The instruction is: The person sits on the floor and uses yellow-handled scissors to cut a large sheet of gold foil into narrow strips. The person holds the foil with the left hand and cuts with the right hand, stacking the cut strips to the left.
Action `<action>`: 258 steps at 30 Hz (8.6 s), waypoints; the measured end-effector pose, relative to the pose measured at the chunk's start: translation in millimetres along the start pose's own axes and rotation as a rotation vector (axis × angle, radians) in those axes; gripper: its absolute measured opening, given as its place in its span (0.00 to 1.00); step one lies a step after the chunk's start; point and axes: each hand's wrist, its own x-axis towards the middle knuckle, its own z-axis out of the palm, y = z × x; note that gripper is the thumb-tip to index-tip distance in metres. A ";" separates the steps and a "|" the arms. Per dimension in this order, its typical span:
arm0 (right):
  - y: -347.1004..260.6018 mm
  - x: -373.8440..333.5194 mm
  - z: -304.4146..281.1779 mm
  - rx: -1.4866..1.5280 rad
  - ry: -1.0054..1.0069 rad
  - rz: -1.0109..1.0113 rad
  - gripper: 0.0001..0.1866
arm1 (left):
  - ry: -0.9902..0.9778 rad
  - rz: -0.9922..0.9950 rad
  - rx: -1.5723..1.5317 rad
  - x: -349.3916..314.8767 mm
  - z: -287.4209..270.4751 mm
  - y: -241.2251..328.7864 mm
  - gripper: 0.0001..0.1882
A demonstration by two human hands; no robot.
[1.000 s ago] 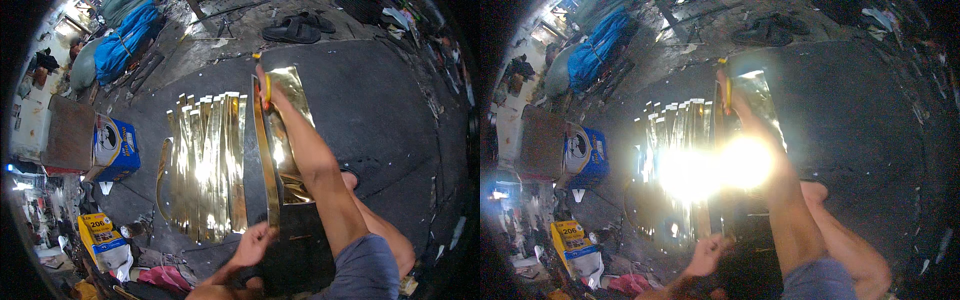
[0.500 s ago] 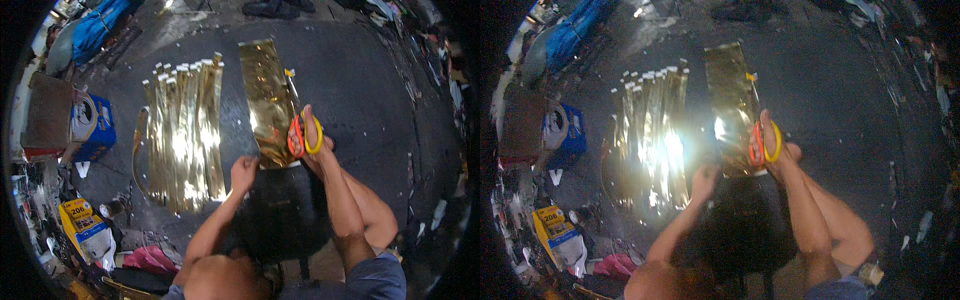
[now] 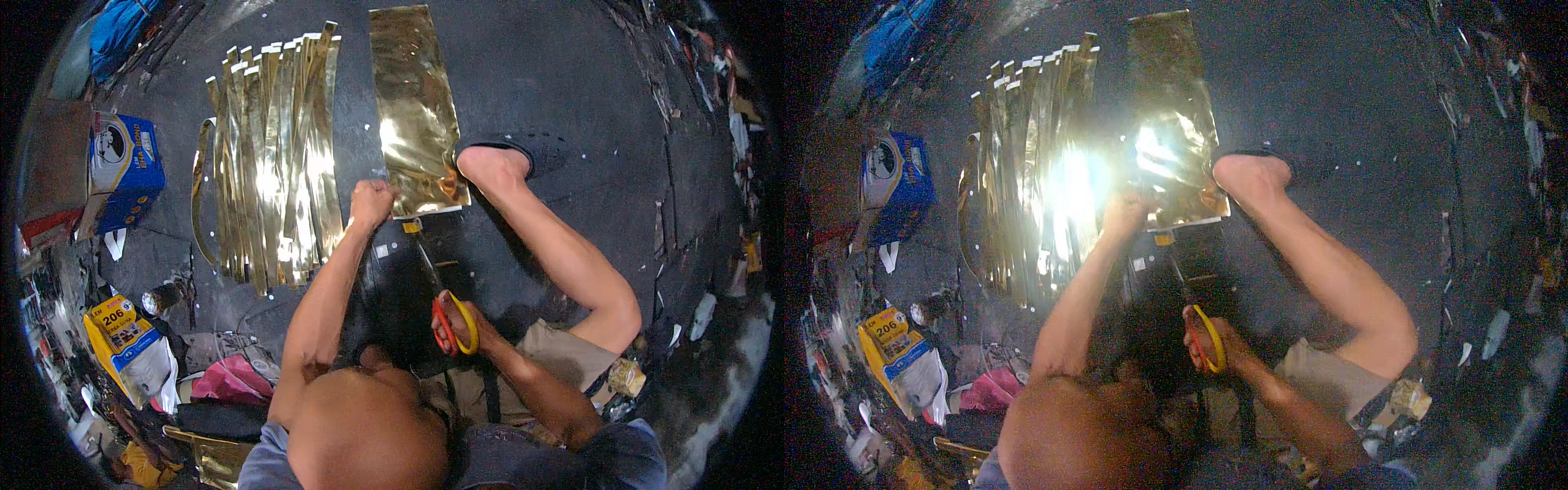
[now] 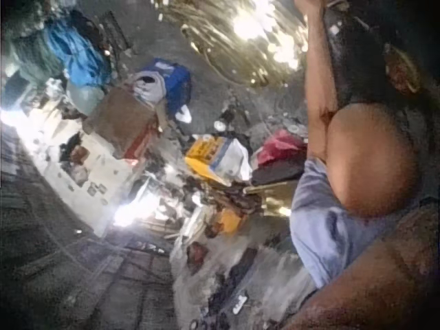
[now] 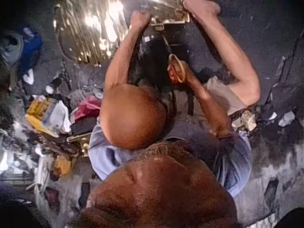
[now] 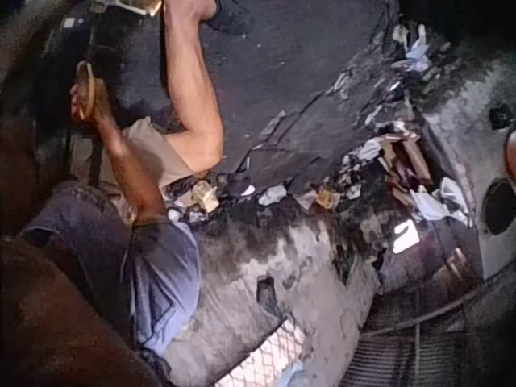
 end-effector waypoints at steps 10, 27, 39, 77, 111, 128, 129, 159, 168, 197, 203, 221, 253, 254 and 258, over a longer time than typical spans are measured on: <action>3.4 34.8 16.3 0.041 0.005 0.070 0.43 | -0.153 -0.051 -0.044 -5.5 -5.9 21.3 0.10; 23.2 85.4 -8.5 0.032 0.184 -0.237 0.26 | 0.024 0.060 0.091 -34.1 1.4 27.2 0.20; 11.0 95.8 -11.2 -0.091 0.147 -0.243 0.41 | -0.036 0.142 -0.092 -58.7 20.6 -0.3 0.14; -60.8 121.0 -23.8 -0.219 0.212 -0.302 0.35 | -0.169 -0.022 -0.516 -76.3 16.7 25.9 0.13; -204.2 167.2 -22.5 -0.418 0.297 -0.523 0.43 | -0.199 -0.043 -0.545 -107.5 -16.8 71.1 0.13; -373.8 252.4 -20.5 -0.286 0.273 -0.726 0.46 | -0.285 -0.032 -0.492 -137.8 -54.6 106.3 0.13; -380.9 254.8 -22.4 -0.273 0.271 -0.731 0.46 | -0.297 -0.066 -0.455 -137.7 -57.2 106.4 0.13; -160.8 68.3 -45.8 0.015 0.115 -0.482 0.43 | 0.026 0.109 -0.280 -50.7 29.7 -8.0 0.17; 12.8 -14.6 -25.4 0.035 0.065 -0.010 0.43 | -0.087 -0.055 -0.453 -39.4 33.1 31.3 0.08; -2.0 25.5 -22.5 -0.127 0.158 0.002 0.43 | -0.150 -0.201 -0.284 -49.3 26.7 47.0 0.15; 6.1 36.9 -28.6 -0.058 0.131 -0.161 0.42 | -0.181 -0.147 -0.379 -52.3 26.9 45.3 0.16; 13.4 51.4 -24.6 0.168 0.126 -0.170 0.40 | -0.158 -0.031 -0.061 -27.3 11.4 54.1 0.14; -2.3 65.6 -31.2 -0.094 0.184 -0.229 0.39 | -0.179 -0.238 -0.476 -82.0 39.9 23.3 0.09; -4.7 60.2 -29.2 -0.101 0.176 -0.241 0.39 | -0.141 -0.205 -0.481 -80.6 41.2 19.8 0.09; 0.8 70.6 -35.3 -0.119 0.148 -0.217 0.40 | -0.085 -0.083 -0.434 -77.9 45.2 9.2 0.10</action>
